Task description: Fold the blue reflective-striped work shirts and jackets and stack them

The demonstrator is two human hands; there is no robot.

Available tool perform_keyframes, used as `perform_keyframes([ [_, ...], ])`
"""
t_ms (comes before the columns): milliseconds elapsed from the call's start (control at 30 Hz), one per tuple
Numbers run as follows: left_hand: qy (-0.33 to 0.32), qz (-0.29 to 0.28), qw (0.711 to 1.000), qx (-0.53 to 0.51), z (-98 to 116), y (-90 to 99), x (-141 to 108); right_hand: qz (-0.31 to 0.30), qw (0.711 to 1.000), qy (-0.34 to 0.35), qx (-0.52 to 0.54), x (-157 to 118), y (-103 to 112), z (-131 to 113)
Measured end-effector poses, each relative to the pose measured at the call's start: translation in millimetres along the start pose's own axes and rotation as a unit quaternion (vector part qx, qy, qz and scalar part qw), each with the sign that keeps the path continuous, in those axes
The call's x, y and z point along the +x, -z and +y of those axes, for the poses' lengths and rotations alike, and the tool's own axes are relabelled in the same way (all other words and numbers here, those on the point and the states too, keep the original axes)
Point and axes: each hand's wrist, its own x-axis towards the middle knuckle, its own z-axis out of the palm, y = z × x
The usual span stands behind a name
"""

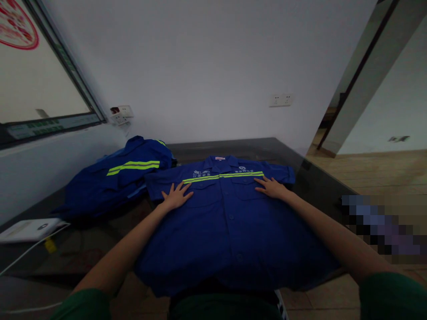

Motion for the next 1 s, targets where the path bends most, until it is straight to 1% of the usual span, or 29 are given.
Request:
perform_keyframes([
  [33,-0.004,0.001,1.000,0.001,-3,-1.7,1,-0.014,1.000,-0.022,0.000,-4,-3,-2],
  [100,-0.012,0.005,1.000,0.005,-9,-1.7,5,-0.028,0.999,-0.044,0.005,-10,-6,-3],
  [233,-0.023,0.014,1.000,0.013,-12,1.4,18,-0.015,0.998,-0.059,0.007,-5,-9,0],
  [367,-0.026,0.009,0.999,0.018,-6,2.9,34,0.002,0.998,-0.064,-0.008,11,-15,12],
  [500,-0.031,0.005,0.999,0.014,2,4.5,46,0.000,0.997,-0.074,0.004,26,-17,26],
  [633,-0.028,0.016,0.999,0.006,9,4.1,53,-0.007,0.998,-0.068,0.011,38,-14,36],
  [733,-0.030,0.034,0.999,-0.003,15,2.3,55,0.003,0.998,-0.058,0.012,42,-13,40],
  [800,-0.030,0.058,0.998,-0.010,16,1.6,53,0.021,0.998,-0.051,0.011,40,-13,41],
  [867,-0.028,0.084,0.996,-0.019,13,2.3,49,0.056,0.997,-0.050,0.006,35,-13,39],
  [933,-0.025,0.104,0.994,-0.020,4,5.0,42,0.108,0.992,-0.061,-0.007,27,-11,35],
  [1000,-0.028,0.122,0.992,0.000,-14,9.5,32,0.160,0.984,-0.079,-0.016,18,-8,29],
])
